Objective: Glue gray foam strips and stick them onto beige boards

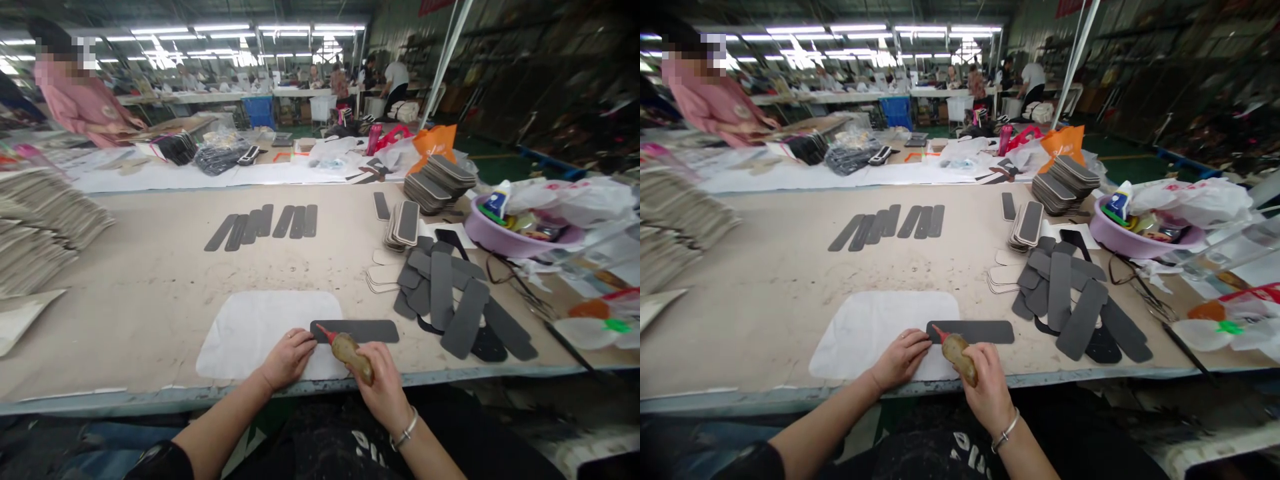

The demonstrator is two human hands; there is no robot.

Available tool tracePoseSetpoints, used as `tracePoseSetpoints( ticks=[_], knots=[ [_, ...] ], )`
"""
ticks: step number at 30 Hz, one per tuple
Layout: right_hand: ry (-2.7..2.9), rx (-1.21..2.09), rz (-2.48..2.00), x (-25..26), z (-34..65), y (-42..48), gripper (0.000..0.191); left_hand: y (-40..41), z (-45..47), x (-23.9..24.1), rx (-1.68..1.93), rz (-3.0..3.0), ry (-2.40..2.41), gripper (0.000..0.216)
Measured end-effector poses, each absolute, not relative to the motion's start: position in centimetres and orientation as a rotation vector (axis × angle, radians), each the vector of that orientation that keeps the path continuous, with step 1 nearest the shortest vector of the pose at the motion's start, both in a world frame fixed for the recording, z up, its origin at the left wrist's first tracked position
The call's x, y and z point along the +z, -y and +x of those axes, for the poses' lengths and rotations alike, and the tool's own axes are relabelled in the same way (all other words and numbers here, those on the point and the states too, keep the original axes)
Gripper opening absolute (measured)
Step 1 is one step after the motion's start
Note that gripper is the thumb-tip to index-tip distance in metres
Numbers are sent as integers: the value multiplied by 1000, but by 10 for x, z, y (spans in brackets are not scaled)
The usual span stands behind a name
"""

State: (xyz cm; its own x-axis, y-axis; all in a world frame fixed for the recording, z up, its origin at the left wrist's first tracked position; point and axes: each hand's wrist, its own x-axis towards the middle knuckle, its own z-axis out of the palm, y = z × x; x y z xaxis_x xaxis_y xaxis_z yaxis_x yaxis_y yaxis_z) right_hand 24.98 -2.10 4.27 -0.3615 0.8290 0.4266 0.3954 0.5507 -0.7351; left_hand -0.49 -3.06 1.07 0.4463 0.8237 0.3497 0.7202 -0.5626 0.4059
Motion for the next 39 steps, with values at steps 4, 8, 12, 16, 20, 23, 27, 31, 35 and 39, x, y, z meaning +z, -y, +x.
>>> tracePoseSetpoints(
  ticks=[4, 8, 12, 16, 20, 23, 27, 31, 35, 39],
  knots=[
    [2047, 666, -988, 44, 242, 17, 31, 30, -3, 13, 768, 2478, -1361, 26],
    [2087, 667, -999, 42, 237, 16, 35, 29, -3, 13, 769, 2477, -1364, 26],
    [2075, 643, -1046, 41, 243, 19, 36, 30, -3, 12, 774, 2484, -1372, 27],
    [2025, 595, -1118, 41, 261, 23, 33, 30, -4, 10, 761, 2499, -1389, 27],
    [1967, 486, -1187, 41, 284, 25, 28, 30, -5, 7, 742, 2528, -1388, 26],
    [1916, 419, -1266, 40, 302, 27, 22, 29, -7, 3, 741, 2533, -1392, 26],
    [1851, 314, -1331, 36, 324, 29, 21, 28, -8, -1, 761, 2538, -1381, 26],
    [1798, 196, -1399, 34, 343, 29, 20, 28, -7, 0, 772, 2541, -1376, 26],
    [1763, 105, -1453, 38, 351, 29, 22, 29, -7, 1, 772, 2548, -1386, 26],
    [1738, 140, -1419, 51, 339, 30, 22, 30, -6, 2, 768, 2546, -1385, 27]
  ],
)
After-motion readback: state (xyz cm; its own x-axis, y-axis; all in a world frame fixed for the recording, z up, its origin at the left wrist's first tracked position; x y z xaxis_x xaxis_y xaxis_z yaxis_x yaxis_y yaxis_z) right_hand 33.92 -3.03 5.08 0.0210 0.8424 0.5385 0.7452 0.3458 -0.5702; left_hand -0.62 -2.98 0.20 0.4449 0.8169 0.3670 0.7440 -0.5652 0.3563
